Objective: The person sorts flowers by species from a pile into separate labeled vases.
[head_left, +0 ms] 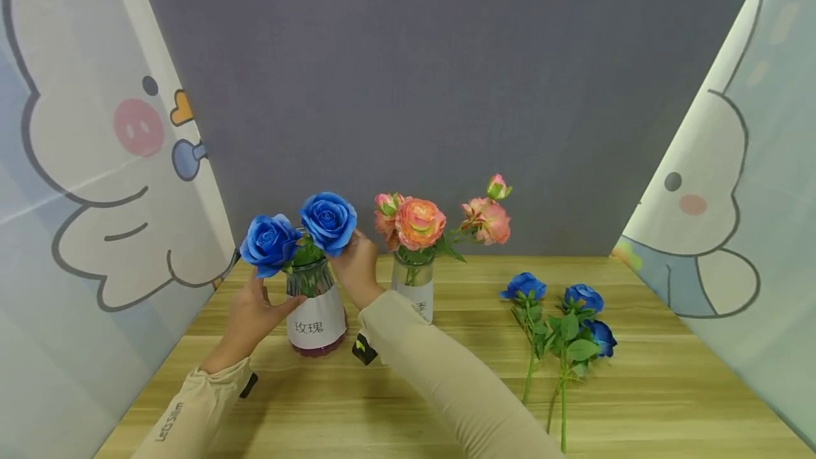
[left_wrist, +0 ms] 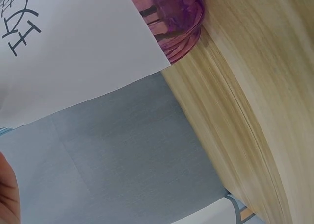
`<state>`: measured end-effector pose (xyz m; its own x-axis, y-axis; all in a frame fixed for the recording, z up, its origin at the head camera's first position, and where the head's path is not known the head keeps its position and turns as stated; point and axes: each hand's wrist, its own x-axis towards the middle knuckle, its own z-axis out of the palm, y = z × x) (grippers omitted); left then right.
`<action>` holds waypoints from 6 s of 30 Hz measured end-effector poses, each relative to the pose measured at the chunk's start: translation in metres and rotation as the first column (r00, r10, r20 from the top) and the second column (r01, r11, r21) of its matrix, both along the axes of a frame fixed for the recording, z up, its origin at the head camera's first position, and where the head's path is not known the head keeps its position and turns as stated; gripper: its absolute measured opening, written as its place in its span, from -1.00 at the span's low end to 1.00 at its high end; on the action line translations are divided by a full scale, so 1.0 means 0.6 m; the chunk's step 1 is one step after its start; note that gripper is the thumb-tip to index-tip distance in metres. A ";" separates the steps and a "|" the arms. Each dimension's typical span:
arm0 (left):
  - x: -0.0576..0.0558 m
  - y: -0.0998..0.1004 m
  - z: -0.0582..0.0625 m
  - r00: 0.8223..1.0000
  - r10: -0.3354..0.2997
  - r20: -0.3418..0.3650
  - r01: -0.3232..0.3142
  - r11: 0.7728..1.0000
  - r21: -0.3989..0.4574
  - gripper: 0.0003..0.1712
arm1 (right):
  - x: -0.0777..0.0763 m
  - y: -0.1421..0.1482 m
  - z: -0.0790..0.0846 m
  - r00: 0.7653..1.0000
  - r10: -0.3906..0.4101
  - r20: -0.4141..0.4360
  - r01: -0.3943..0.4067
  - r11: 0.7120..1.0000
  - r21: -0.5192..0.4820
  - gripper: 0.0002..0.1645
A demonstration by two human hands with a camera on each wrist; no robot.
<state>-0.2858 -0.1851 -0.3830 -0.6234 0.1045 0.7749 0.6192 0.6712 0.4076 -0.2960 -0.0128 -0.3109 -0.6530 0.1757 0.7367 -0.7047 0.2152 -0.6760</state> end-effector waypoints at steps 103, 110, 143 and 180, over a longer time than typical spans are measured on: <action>-0.001 0.006 -0.009 0.993 0.028 -0.111 -0.028 1.000 0.002 0.00 | 0.027 0.568 -0.186 0.501 -0.567 0.654 0.059 0.776 0.627 -0.58; 0.001 0.005 -0.009 0.995 0.021 -0.100 -0.021 1.000 0.007 0.05 | 0.029 0.565 -0.201 0.469 -0.544 0.695 0.111 0.818 0.565 -0.61; -0.002 0.005 -0.003 0.993 0.019 -0.118 -0.021 1.000 -0.010 0.12 | 0.066 0.543 -0.082 0.610 -0.018 0.792 0.325 0.917 -0.229 -0.80; -0.004 -0.005 0.010 0.995 0.027 -0.091 -0.028 1.000 -0.012 0.12 | 0.111 0.309 -0.069 0.933 0.288 0.217 0.057 0.476 -0.877 -0.70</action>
